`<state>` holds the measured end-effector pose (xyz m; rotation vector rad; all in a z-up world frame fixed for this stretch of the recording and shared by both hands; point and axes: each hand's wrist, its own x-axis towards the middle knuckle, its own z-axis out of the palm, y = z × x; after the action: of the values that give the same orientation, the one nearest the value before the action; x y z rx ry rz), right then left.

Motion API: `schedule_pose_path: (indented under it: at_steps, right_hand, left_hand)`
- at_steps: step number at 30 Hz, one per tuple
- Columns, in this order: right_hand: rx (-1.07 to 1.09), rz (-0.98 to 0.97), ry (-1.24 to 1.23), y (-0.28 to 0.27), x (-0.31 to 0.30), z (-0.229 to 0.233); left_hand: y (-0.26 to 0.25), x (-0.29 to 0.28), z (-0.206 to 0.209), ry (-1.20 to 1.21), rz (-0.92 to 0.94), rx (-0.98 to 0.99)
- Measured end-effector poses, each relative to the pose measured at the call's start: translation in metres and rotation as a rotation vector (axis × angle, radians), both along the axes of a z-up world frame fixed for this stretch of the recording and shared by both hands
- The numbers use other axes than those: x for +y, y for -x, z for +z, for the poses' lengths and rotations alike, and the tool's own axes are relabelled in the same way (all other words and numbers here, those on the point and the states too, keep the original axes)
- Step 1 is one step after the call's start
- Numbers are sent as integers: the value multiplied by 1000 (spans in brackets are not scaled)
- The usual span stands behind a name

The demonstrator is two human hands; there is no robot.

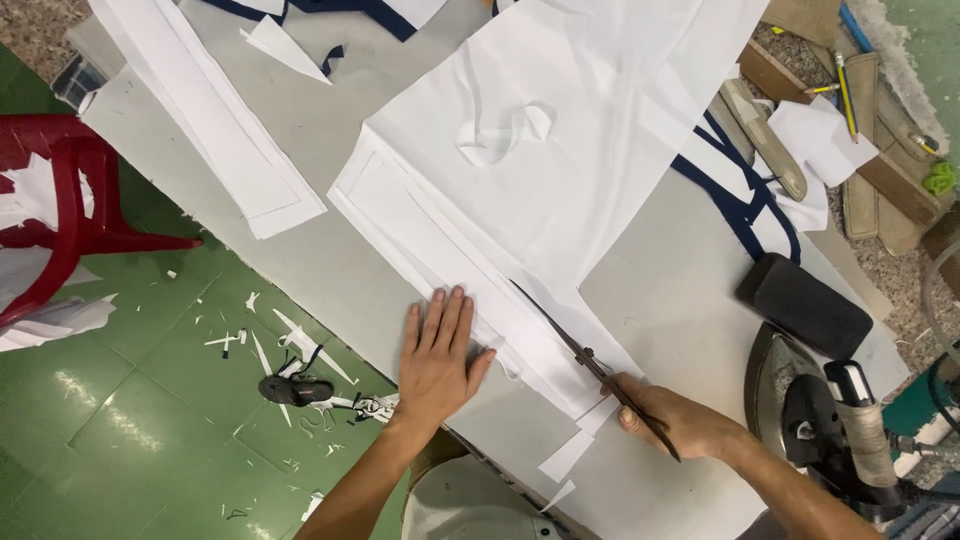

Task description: The person cuts a large piece of white fabric into strips using shears on a work table. They repeatedly cut along the length of the fabric, separating long strips and occasionally adjusting the material's position.

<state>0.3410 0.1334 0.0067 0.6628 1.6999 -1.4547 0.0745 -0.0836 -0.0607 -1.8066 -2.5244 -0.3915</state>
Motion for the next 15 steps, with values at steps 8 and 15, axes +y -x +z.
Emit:
schedule_pose_path:
  at_steps: [8, 15]
  right_hand:
    - [96, 33, -117, -4, -2, -6]
    - [30, -20, -92, 2, 2, 7]
  left_hand:
    - [-2, 2, 0, -15, 26, 23]
    - [-3, 1, -5, -49, 39, -15]
